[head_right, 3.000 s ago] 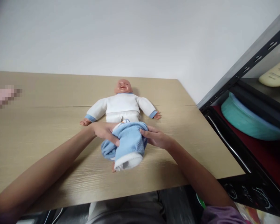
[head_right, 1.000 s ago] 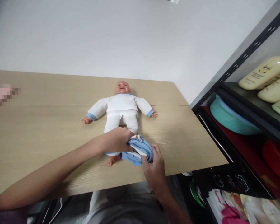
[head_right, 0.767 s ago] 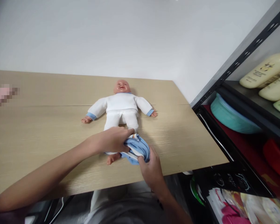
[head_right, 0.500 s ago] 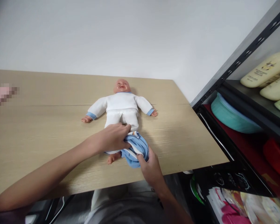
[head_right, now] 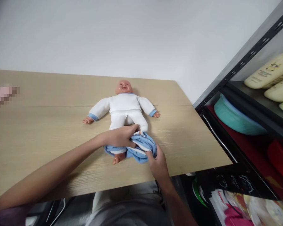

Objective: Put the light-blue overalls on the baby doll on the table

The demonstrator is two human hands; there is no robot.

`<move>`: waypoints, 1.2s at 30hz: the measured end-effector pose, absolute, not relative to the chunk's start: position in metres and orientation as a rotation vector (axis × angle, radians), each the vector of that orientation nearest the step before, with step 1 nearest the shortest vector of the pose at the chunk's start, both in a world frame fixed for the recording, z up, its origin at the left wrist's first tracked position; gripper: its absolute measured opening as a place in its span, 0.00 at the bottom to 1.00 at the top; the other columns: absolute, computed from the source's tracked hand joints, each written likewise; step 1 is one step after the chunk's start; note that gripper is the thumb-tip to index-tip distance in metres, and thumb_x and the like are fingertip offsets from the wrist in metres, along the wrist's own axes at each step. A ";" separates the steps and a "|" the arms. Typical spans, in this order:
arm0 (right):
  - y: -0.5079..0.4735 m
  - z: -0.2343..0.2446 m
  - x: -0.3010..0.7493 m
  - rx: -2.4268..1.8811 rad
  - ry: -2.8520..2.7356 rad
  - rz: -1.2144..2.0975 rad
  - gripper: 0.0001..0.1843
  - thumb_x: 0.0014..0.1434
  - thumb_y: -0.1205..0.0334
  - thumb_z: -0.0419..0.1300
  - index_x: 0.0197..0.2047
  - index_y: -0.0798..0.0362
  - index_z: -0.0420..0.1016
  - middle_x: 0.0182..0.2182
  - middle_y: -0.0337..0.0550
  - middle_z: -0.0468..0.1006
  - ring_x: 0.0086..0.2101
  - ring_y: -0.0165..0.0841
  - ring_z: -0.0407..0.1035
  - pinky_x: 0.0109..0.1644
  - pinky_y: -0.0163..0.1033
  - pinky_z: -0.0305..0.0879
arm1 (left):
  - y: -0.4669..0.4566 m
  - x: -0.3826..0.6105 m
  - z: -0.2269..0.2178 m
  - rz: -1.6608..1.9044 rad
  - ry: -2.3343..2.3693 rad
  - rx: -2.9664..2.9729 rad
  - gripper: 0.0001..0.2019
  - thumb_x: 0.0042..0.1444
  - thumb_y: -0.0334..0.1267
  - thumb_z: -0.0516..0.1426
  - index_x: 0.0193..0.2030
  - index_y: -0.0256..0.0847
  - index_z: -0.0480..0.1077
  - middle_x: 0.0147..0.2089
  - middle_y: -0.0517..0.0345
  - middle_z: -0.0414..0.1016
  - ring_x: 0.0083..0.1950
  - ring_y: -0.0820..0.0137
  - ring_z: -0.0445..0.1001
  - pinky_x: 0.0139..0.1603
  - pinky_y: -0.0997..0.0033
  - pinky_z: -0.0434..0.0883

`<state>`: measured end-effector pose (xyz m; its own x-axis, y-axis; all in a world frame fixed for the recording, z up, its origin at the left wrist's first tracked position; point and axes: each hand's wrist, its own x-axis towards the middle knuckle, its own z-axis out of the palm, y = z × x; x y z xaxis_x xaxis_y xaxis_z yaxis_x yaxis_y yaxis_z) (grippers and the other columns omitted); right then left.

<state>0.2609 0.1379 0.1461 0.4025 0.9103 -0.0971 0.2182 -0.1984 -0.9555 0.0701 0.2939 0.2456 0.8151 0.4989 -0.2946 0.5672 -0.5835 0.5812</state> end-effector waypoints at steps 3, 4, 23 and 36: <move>0.139 0.146 0.262 -1.635 -1.019 0.928 0.28 0.60 0.50 0.68 0.60 0.53 0.83 0.57 0.52 0.89 0.58 0.53 0.82 0.67 0.57 0.77 | 0.302 0.067 0.243 -0.102 0.734 2.195 0.26 0.57 0.42 0.66 0.60 0.40 0.64 0.50 0.54 0.76 0.47 0.60 0.76 0.46 0.64 0.69; 0.139 0.145 0.262 -1.617 -1.016 0.945 0.28 0.60 0.51 0.68 0.61 0.52 0.83 0.57 0.51 0.89 0.58 0.52 0.82 0.67 0.56 0.77 | 0.303 0.066 0.242 -0.088 0.723 2.162 0.28 0.57 0.41 0.66 0.61 0.41 0.64 0.50 0.54 0.75 0.48 0.60 0.76 0.48 0.64 0.70; 0.135 0.138 0.248 -1.415 -0.891 1.050 0.32 0.64 0.52 0.70 0.69 0.49 0.76 0.64 0.53 0.85 0.63 0.51 0.80 0.73 0.61 0.73 | 0.310 0.065 0.236 0.201 0.605 1.950 0.28 0.50 0.42 0.66 0.57 0.40 0.67 0.55 0.51 0.74 0.57 0.57 0.76 0.56 0.59 0.73; 0.160 0.148 0.275 -1.359 -1.042 0.887 0.22 0.62 0.57 0.70 0.58 0.49 0.76 0.54 0.49 0.86 0.55 0.45 0.82 0.63 0.49 0.78 | 0.311 0.062 0.239 0.281 0.627 2.186 0.24 0.56 0.46 0.71 0.56 0.38 0.77 0.48 0.53 0.83 0.48 0.58 0.79 0.48 0.61 0.70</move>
